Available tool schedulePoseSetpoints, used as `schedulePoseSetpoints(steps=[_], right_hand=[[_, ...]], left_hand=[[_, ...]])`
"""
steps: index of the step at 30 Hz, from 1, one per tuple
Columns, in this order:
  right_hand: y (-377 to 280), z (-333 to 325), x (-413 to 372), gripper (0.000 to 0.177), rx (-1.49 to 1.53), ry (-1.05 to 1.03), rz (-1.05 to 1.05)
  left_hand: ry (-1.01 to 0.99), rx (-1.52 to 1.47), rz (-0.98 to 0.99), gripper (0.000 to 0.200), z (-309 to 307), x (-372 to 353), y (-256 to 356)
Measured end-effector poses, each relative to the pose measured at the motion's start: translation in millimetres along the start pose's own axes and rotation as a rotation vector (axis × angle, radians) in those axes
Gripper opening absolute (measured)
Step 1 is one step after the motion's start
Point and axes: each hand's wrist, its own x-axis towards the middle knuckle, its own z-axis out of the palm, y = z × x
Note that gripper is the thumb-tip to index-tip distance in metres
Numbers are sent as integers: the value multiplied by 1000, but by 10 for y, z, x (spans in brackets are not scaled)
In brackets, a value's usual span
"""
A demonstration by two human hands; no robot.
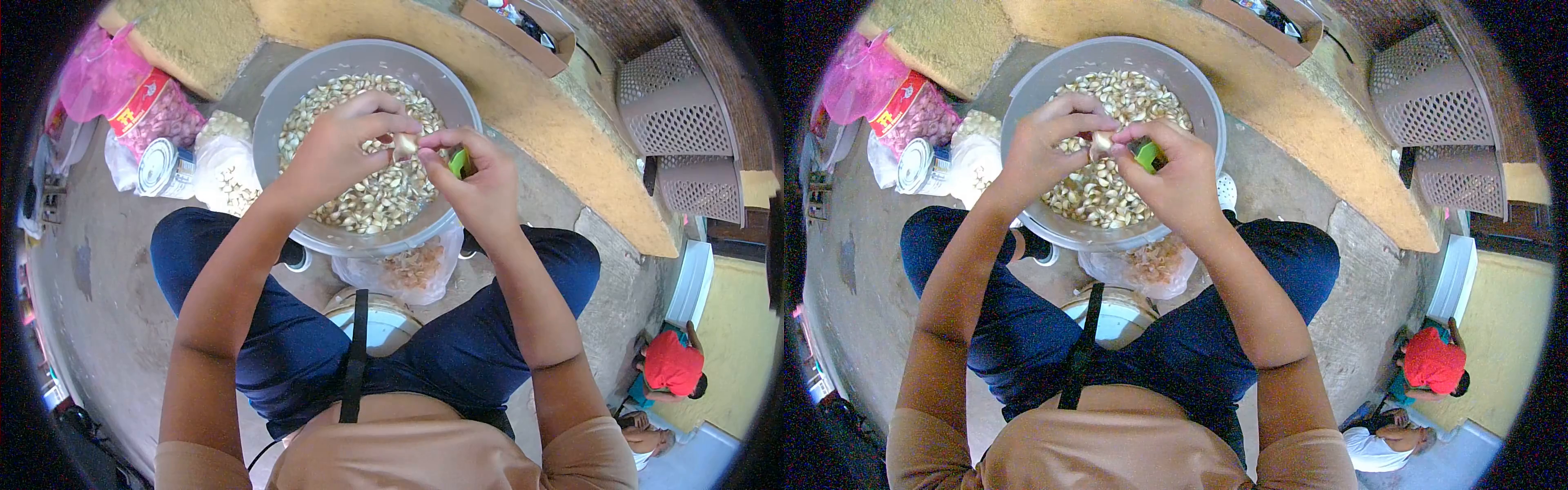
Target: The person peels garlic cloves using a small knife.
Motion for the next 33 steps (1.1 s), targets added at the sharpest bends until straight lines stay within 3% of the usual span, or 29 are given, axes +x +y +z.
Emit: schedulePoseSetpoints(steps=[2,5,8,14,17,20,23,26,29,33], right_hand=[[-24,-14,2,17,-89,-21,-16],[-5,-17,6,21,-237,-36,-242],[32,-7,-10,25,-317,-51,-325],[80,48,-12,27,-377,-28,-293],[149,57,23,23,-291,43,-238],[160,59,47,16,-37,-2,121],[120,58,54,12,245,-14,299],[124,63,62,13,357,28,351],[166,49,80,12,338,41,374],[138,63,73,13,317,80,368]], left_hand=[[-22,37,43,30,-6,4,4],[-8,117,113,28,3,-3,-18],[-33,137,124,28,2,-12,-21],[-99,102,60,28,-7,-14,28],[-103,58,17,28,8,-20,24],[-97,20,-17,26,24,-9,30],[-79,-291,-144,33,61,-14,20],[-64,-610,-350,31,143,-12,-85],[-141,-833,-406,31,112,-41,-182],[-164,-874,-567,24,55,-17,-64]])
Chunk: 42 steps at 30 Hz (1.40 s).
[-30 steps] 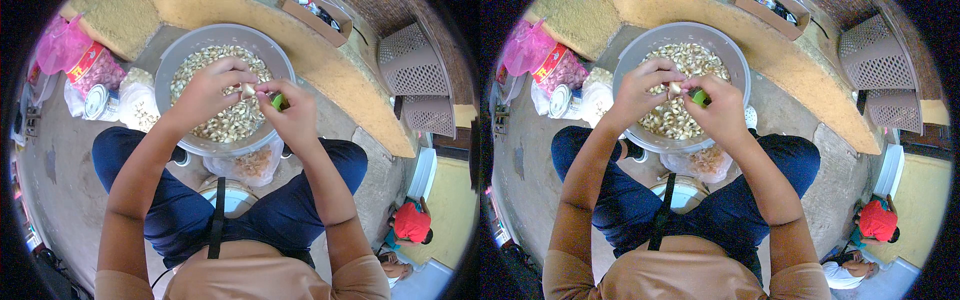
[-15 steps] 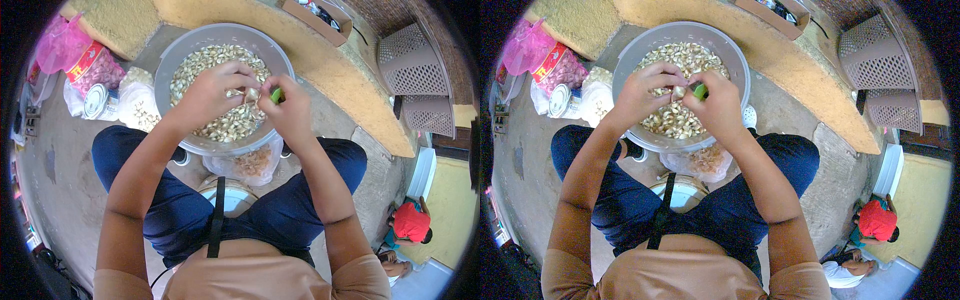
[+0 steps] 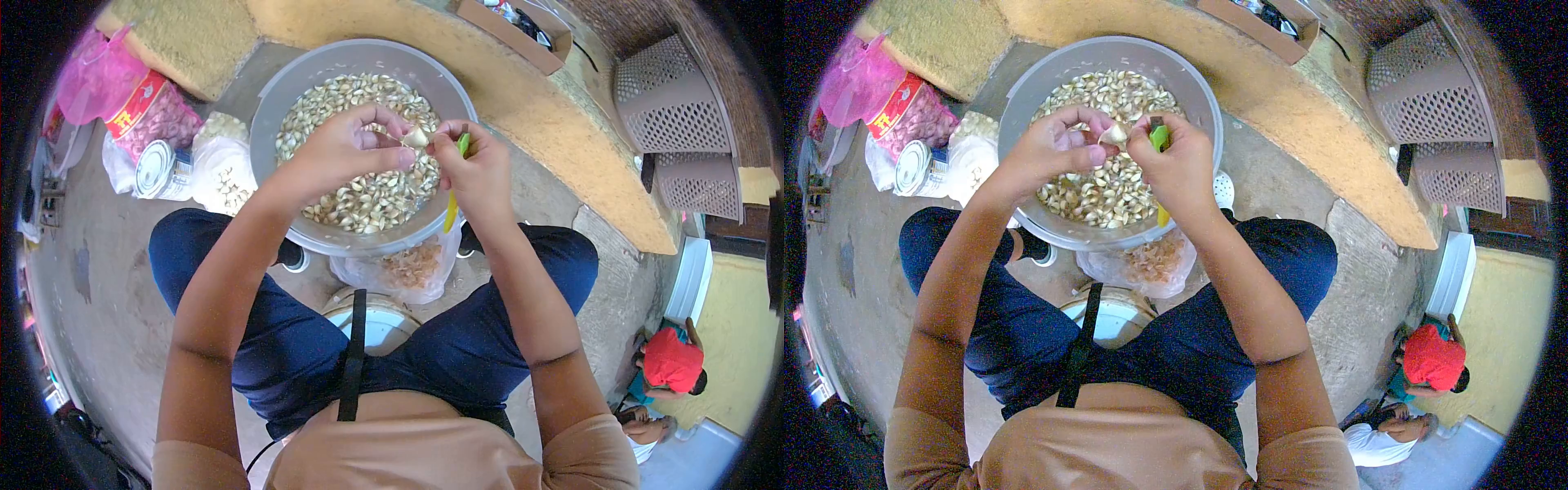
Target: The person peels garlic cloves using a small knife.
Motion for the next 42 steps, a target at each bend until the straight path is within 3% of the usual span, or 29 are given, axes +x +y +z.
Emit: schedulePoseSetpoints(steps=[2,5,17,26,29,32,38,42], right_hand=[[-33,18,-28,13,0,1,18],[58,1,-13,13,-175,1,-151],[31,-13,4,13,-133,-57,-178],[10,-33,16,8,-348,-1,-468],[48,-56,35,8,-338,-4,-453],[29,-57,14,10,-165,-29,-206],[25,-72,50,12,74,-46,90],[69,-111,103,15,220,23,143]], left_hand=[[17,88,-134,27,4,-2,24],[69,43,-30,21,31,-1,4],[124,191,204,9,-15,-2,-13],[128,313,221,5,-43,8,-9],[147,310,203,6,-15,-13,43],[117,200,180,7,-18,-13,51],[150,166,214,7,-60,10,46],[183,118,198,10,-105,6,39]])
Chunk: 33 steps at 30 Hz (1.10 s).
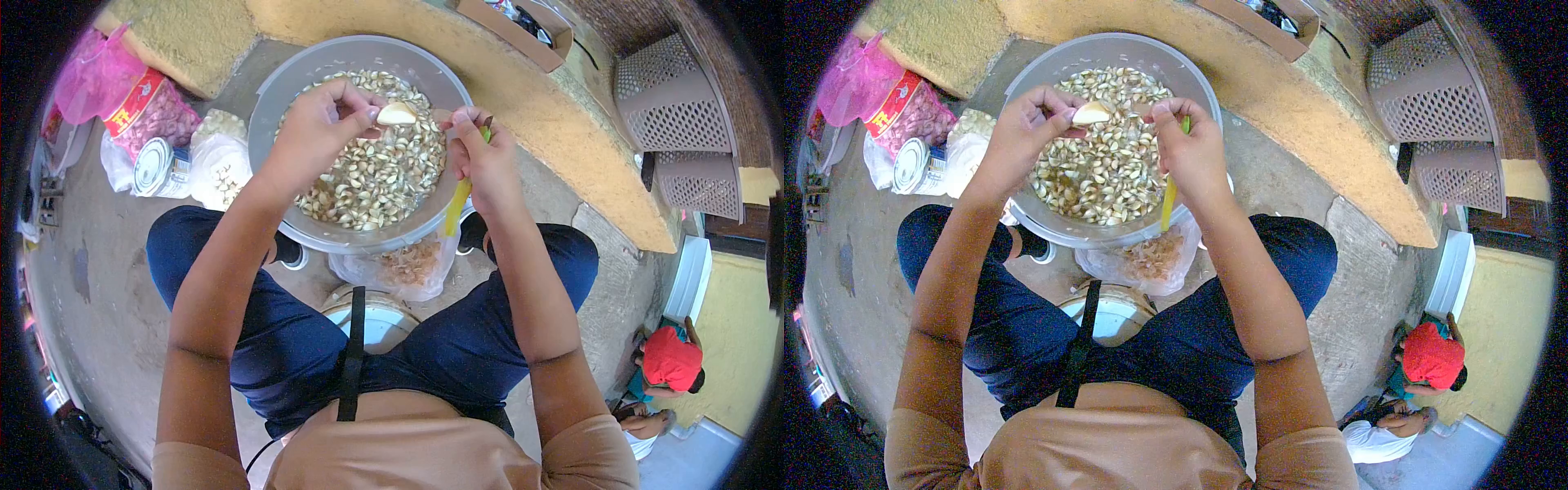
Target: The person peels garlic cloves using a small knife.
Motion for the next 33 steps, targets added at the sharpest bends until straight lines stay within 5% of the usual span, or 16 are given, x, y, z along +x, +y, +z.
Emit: schedulePoseSetpoints(steps=[5,8,11,14,17,23,26,29,33], right_hand=[[-16,49,-52,16,-269,-48,-208],[-18,9,5,18,-435,-72,-77],[43,-153,49,16,-921,-425,-310],[314,-174,-17,18,-1389,-742,-93],[790,-236,-52,20,-1615,-788,-34],[1443,-359,-77,16,-1624,-1140,101],[1468,-384,-14,18,-1593,-1150,465],[1472,-461,6,19,-1647,-994,150],[1562,-471,0,19,-1681,-1065,159]], left_hand=[[46,56,-39,8,29,-4,3],[83,217,26,7,-8,12,-37],[149,284,56,7,-59,28,-58],[168,331,89,8,-107,33,-74],[122,437,55,6,-122,15,-36],[141,415,102,7,-86,18,-47],[152,422,103,8,-54,11,-39],[124,446,110,8,-69,21,-56],[113,453,98,9,-47,12,-28]])
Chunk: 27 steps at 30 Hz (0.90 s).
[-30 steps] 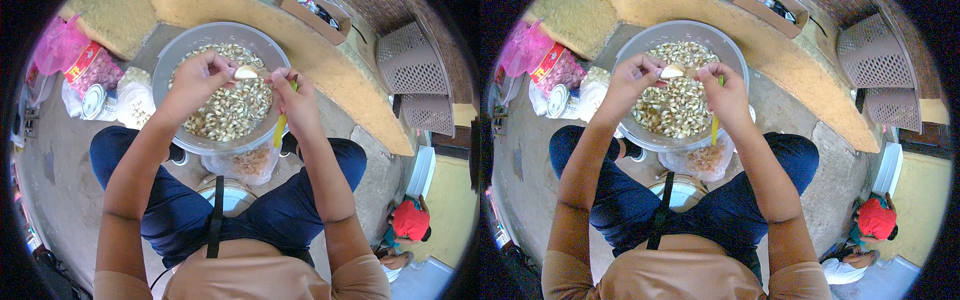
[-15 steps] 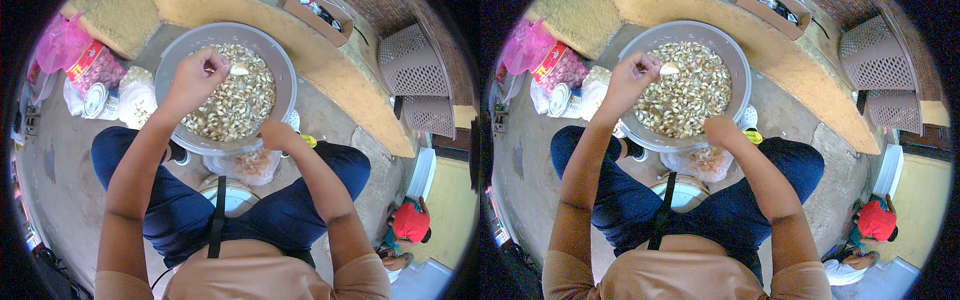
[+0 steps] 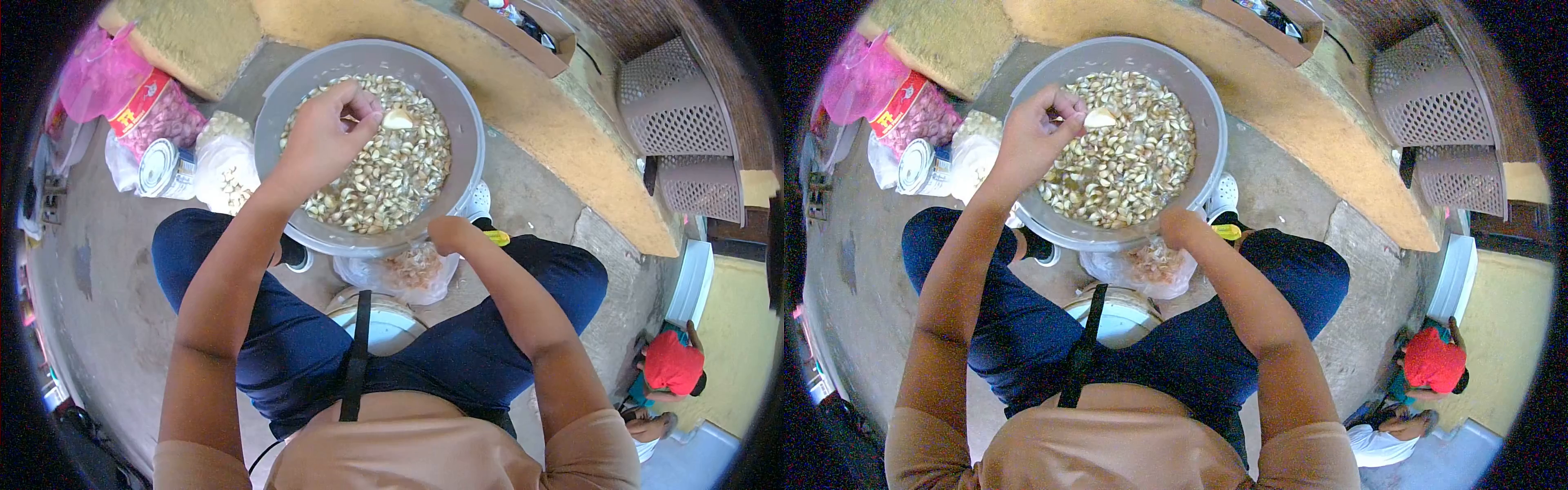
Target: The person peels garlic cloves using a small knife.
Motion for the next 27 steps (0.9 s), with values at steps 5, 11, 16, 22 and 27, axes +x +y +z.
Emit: schedulePoseSetpoints(steps=[5,11,16,22,27], right_hand=[[-19,58,26,20,19,-31,12],[12,66,41,21,12,38,92],[70,-27,73,24,151,308,-59],[-249,-1056,-766,27,1342,600,-156],[-424,-1138,-914,40,1285,1055,-244]], left_hand=[[36,-180,-36,8,-8,19,-91],[-21,-572,-202,9,-18,18,-55],[-62,-542,-178,7,18,4,-65],[-33,-463,-69,8,143,-27,-55],[-18,20,-17,9,278,-112,143]])
